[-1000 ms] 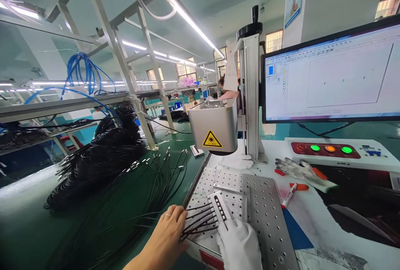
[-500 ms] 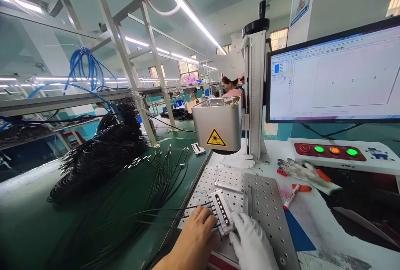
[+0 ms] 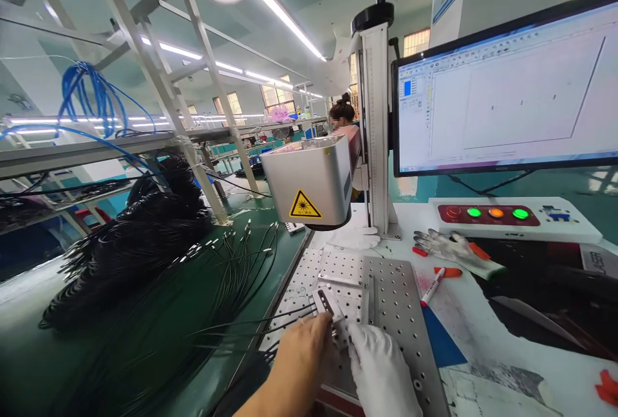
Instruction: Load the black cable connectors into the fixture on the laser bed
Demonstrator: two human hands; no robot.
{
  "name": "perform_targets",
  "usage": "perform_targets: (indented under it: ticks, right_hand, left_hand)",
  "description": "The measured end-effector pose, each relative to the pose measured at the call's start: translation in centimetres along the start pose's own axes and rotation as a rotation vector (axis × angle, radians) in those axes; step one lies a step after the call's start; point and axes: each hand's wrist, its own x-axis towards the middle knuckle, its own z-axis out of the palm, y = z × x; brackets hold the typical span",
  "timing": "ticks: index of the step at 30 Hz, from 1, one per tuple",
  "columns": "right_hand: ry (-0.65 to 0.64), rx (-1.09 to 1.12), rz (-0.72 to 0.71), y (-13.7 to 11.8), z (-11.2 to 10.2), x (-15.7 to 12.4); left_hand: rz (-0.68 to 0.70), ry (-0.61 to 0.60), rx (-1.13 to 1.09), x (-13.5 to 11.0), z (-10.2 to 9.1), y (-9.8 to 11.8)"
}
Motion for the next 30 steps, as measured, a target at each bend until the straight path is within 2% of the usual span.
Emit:
perform_targets:
  ticks: [3, 6, 9, 13, 16, 19, 22, 25, 27, 30]
  right_hand:
    - [0.016, -0.001, -0.018, -0.1, -0.6, 0.3]
    - [0.024, 0.018, -0.036, 0.0, -0.8, 0.3]
    - [-0.01, 0.03, -0.038, 0.6, -0.4, -0.5]
    - [-0.218, 0.042, -0.01, 1.6, 0.3, -2.0]
    - [-0.349, 0.072, 0.032, 1.8, 0.5, -2.7]
    - [-0.378, 0.062, 0.112, 1.4, 0.1, -2.7]
    - [-0.356, 0.048, 0.118, 1.0, -0.2, -2.3]
    - [-0.292, 0.04, 0.111, 1.1, -0.5, -1.8]
    - [-0.209, 0.033, 0.132, 1.2, -0.8, -1.4]
    - [-0.155, 0.028, 0.117, 0.7, -1.2, -0.8]
  left_hand:
    - [-0.149, -0.018, -0.197, 1.3, -3.3, -0.4]
    - [-0.23, -0.004, -0.417, 2.5, -5.4, -1.0]
    - [-0.266, 0.024, -0.558, 3.4, -6.0, -1.6]
    - [-0.276, 0.025, -0.629, 4.0, -6.1, -2.3]
    - [-0.267, 0.01, -0.639, 4.2, -6.2, -2.5]
    - [-0.265, 0.001, -0.629, 4.2, -6.4, -2.4]
    - [-0.275, -0.052, -0.602, 3.9, -6.6, -1.9]
    - [-0.235, -0.234, -0.536, 3.0, -7.1, -1.5]
    - [-0.205, -0.335, -0.439, 2.1, -7.5, -1.8]
    - [-0.224, -0.378, -0.22, 0.1, -8.2, -3.1]
